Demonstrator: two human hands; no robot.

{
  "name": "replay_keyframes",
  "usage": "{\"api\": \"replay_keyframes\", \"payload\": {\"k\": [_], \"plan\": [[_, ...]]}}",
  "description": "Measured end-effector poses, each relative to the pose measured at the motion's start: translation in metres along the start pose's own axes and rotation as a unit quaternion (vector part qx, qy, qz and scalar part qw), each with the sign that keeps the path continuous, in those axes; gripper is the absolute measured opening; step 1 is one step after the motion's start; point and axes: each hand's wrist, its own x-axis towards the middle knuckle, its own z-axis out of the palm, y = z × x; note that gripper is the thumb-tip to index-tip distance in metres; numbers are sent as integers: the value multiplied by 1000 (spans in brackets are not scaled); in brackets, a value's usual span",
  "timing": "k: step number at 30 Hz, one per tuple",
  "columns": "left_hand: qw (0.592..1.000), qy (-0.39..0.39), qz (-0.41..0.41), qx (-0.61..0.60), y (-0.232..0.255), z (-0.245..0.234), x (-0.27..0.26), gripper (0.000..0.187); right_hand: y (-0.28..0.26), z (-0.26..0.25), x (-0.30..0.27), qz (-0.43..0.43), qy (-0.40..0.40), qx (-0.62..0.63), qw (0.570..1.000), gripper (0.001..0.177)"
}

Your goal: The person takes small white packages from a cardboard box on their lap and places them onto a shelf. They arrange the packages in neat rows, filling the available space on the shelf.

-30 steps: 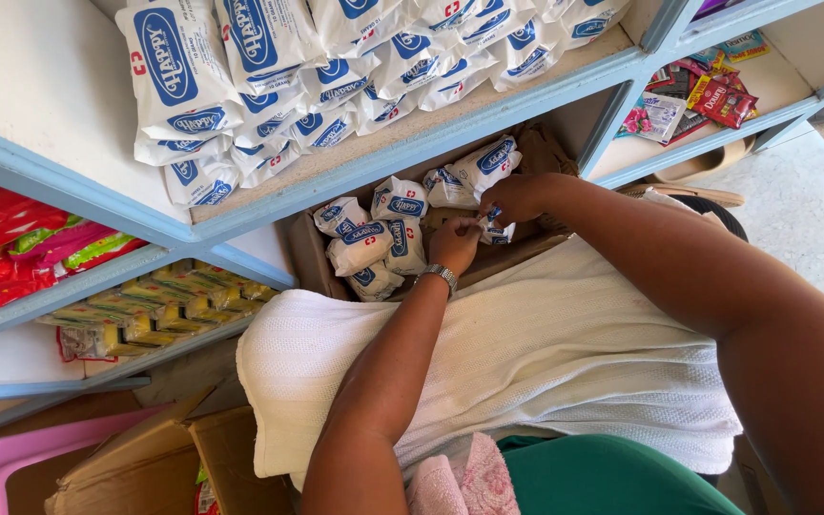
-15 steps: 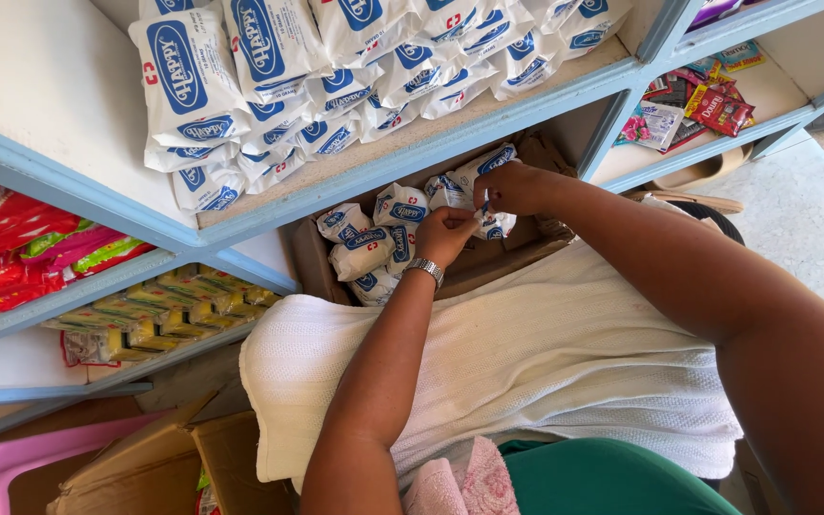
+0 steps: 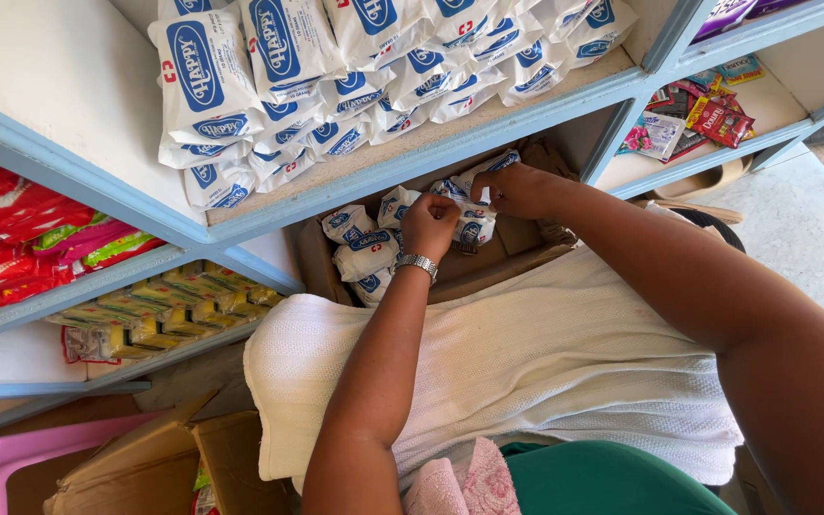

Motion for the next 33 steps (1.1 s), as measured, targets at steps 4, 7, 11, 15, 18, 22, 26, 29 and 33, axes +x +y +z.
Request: {"api": "replay_keyframes", "payload": {"k": [4,7,11,15,18,22,26,29,33], "plan": [[1000,8,12,-6,-2,-7,8,15,-10,-8,-8,-12,13,11,1000,33],[999,10,30,-1,7,-16,7,13,-13,-11,-12,-39,35,25,998,30],[999,13,44,11,14,-23,7,12,-23,-16,-20,-30,62,7,998,22],[998,16,63,25,15,-24,7,10,-24,-15,-22,-72,83,-23,994,19],[994,29,98,38,10,-24,10,9,-29,-18,-26,-80,72,-39,993,19],[993,31,108,31,16,-26,7,8,-20,-9,-19,-68,42,-74,994,23],[998,4,63,16,26,-28,4,7,-20,-4,-15,-40,16,-75,996,38],[998,-8,59,4,26,-26,4,8,-15,0,-12,-30,8,-74,997,38],[997,-8,72,-9,26,-25,6,10,-20,-4,-18,-57,10,-51,997,35]]}}
